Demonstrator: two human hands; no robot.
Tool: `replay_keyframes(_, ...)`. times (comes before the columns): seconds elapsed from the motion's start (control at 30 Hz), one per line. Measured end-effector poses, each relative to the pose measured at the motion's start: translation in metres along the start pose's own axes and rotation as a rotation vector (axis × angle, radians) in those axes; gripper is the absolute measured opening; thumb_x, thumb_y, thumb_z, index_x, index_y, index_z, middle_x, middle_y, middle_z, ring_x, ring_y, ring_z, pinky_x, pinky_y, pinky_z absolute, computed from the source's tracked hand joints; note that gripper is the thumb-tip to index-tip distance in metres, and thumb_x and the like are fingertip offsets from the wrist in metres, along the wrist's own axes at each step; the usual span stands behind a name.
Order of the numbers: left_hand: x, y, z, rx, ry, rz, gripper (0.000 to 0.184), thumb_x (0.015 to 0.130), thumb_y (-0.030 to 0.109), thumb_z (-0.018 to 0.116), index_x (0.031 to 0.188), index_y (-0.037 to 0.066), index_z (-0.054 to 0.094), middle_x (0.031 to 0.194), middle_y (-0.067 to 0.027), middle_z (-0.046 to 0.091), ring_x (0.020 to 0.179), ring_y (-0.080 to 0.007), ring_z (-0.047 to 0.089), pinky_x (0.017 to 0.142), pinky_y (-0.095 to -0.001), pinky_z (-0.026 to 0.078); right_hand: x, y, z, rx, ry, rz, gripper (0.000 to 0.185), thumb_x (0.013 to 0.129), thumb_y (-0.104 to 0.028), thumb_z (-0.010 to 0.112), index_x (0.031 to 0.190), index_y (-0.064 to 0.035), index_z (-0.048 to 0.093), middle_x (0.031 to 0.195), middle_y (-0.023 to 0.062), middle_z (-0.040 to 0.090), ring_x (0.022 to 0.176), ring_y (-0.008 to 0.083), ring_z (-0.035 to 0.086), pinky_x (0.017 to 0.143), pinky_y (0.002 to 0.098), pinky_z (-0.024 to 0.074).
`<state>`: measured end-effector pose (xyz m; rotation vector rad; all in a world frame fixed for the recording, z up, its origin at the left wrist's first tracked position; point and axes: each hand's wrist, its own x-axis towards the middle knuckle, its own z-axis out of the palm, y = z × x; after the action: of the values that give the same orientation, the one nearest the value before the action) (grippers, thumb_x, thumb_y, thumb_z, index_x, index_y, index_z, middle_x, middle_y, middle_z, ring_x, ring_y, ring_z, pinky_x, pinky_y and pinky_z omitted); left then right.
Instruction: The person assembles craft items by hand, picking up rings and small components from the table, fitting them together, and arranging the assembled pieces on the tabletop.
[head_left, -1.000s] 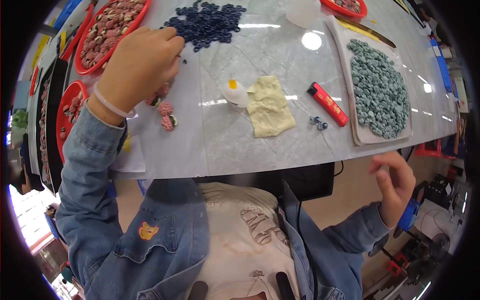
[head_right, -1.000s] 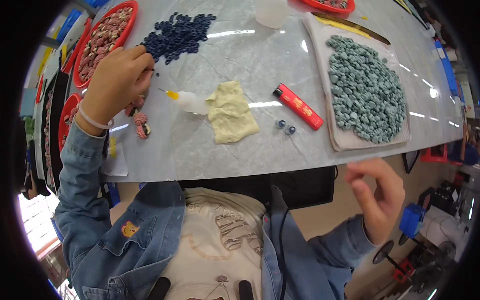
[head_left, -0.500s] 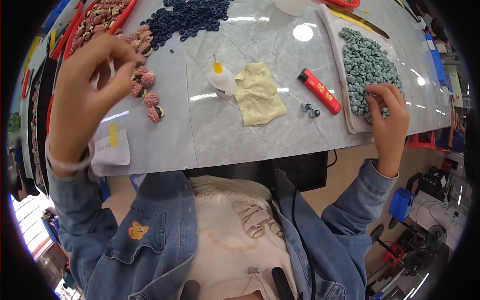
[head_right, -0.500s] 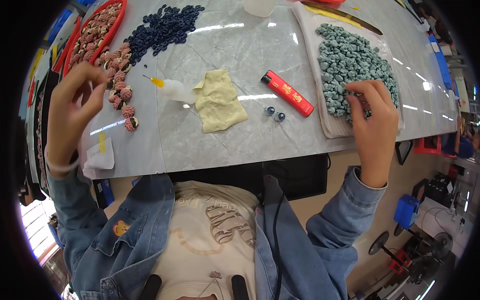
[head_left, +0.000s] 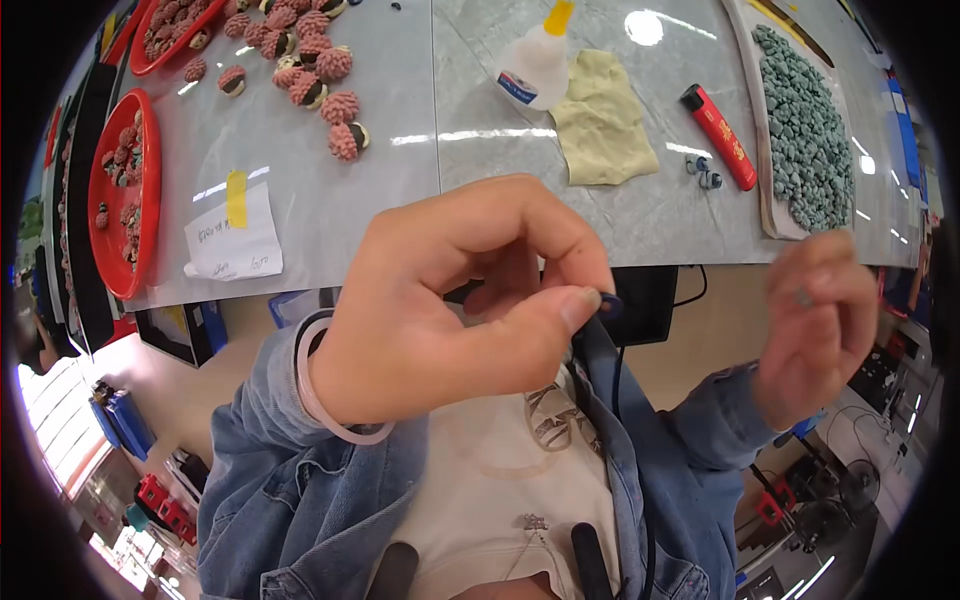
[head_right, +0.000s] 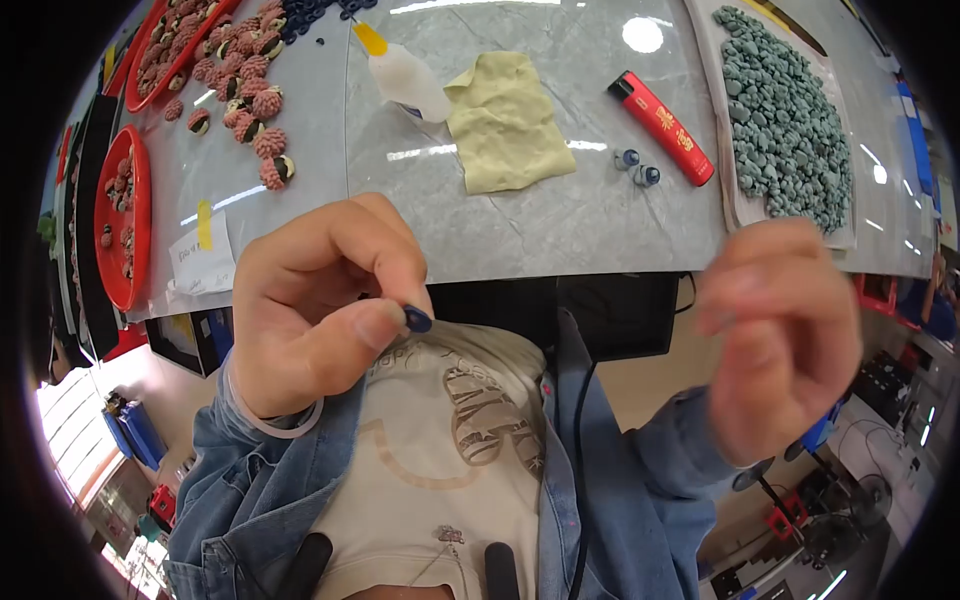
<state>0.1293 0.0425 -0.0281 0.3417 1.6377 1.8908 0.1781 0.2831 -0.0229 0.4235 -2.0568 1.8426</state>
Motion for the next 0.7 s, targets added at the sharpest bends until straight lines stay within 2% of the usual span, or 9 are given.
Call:
replay_keyframes(0.1, 0.002, -0.005, 0.002, 0.013, -0.059, 0.045, 0.015, 0.073, 0.012, 0.058, 0.077, -0.001, 0.054, 0.075, -0.0065, 0.051, 0.066, -0.0099, 0.044, 0.058, -0.0198, 0.034, -0.013, 0.006, 0.031, 0.178, -0.103, 0.118, 0.021, 0.071, -0.003, 0.06, 0.089, 0.0063, 0.057, 0.08, 0.0181, 0.055, 0.06, 0.0139, 0.049, 0.052, 0.0197, 0.0381)
replay_keyframes(0.17, 0.002, -0.007, 0.006, 0.005, -0.062, 0.05, 0.014, 0.073, 0.011, 0.058, 0.078, -0.001, 0.054, 0.076, -0.0065, 0.051, 0.066, -0.0098, 0.044, 0.058, -0.0197, 0.034, -0.014, 0.009, 0.049, 0.18, -0.19, 0.196, 0.022, 0.076, -0.016, 0.061, 0.084, 0.0003, 0.049, 0.075, 0.0113, 0.048, 0.052, 0.0127, 0.048, 0.043, 0.0203, 0.0381)
replay_keyframes(0.2, 0.002, -0.007, 0.007, -0.003, -0.055, 0.06, 0.013, 0.073, 0.011, 0.058, 0.078, -0.001, 0.054, 0.076, -0.0064, 0.051, 0.066, -0.0096, 0.045, 0.057, -0.0196, 0.034, -0.014, 0.008, 0.054, 0.18, -0.187, 0.2, 0.022, 0.076, -0.016, 0.061, 0.084, 0.0003, 0.049, 0.075, 0.0113, 0.048, 0.052, 0.0127, 0.048, 0.043, 0.0203, 0.0381)
replay_keyframes(0.3, 0.001, -0.01, 0.007, -0.001, -0.049, 0.081, 0.012, 0.073, 0.009, 0.057, 0.079, -0.001, 0.055, 0.077, -0.0063, 0.051, 0.066, -0.0093, 0.045, 0.057, -0.0194, 0.034, -0.017, 0.001, 0.067, 0.212, 0.041, 0.379, 0.026, 0.072, -0.015, 0.066, 0.084, 0.0013, 0.049, 0.077, 0.0127, 0.05, 0.052, 0.0124, 0.049, 0.045, 0.0205, 0.0409)
replay_keyframes(0.43, 0.002, -0.011, 0.005, 0.061, -0.049, 0.123, 0.011, 0.073, 0.007, 0.056, 0.081, -0.001, 0.054, 0.078, -0.0062, 0.051, 0.066, -0.0089, 0.045, 0.056, -0.019, 0.035, -0.018, -0.005, 0.074, 0.215, 0.177, 0.524, 0.029, 0.07, -0.015, 0.068, 0.085, 0.0019, 0.05, 0.081, 0.0132, 0.052, 0.059, 0.014, 0.051, 0.052, 0.0219, 0.0421)
replay_keyframes(0.47, 0.002, -0.011, 0.005, 0.099, -0.049, 0.133, 0.011, 0.073, 0.006, 0.056, 0.081, -0.001, 0.054, 0.078, -0.0062, 0.051, 0.066, -0.0088, 0.045, 0.056, -0.0188, 0.035, -0.018, -0.002, 0.074, 0.216, 0.174, 0.528, 0.029, 0.07, -0.015, 0.068, 0.085, 0.0019, 0.05, 0.081, 0.0132, 0.052, 0.059, 0.014, 0.051, 0.052, 0.0219, 0.0421)
replay_keyframes(0.57, 0.003, -0.011, 0.006, 0.164, -0.033, 0.157, 0.011, 0.072, 0.003, 0.055, 0.082, -0.001, 0.054, 0.078, -0.006, 0.051, 0.066, -0.0085, 0.045, 0.056, -0.0183, 0.034, -0.017, 0.014, 0.07, 0.134, 0.056, 0.218, 0.029, 0.068, -0.012, 0.068, 0.085, 0.0021, 0.05, 0.082, 0.0131, 0.053, 0.068, 0.0156, 0.051, 0.062, 0.0243, 0.0422)
replay_keyframes(0.7, 0.005, -0.011, 0.008, 0.253, 0.016, 0.212, 0.011, 0.071, 0.001, 0.054, 0.082, 0.0, 0.054, 0.077, -0.0057, 0.05, 0.065, -0.0081, 0.044, 0.055, -0.0178, 0.034, -0.018, 0.008, 0.068, 0.053, 0.027, 0.305, 0.027, 0.068, -0.009, 0.068, 0.085, 0.0018, 0.05, 0.082, 0.0123, 0.053, 0.076, 0.0168, 0.051, 0.069, 0.0262, 0.0405)
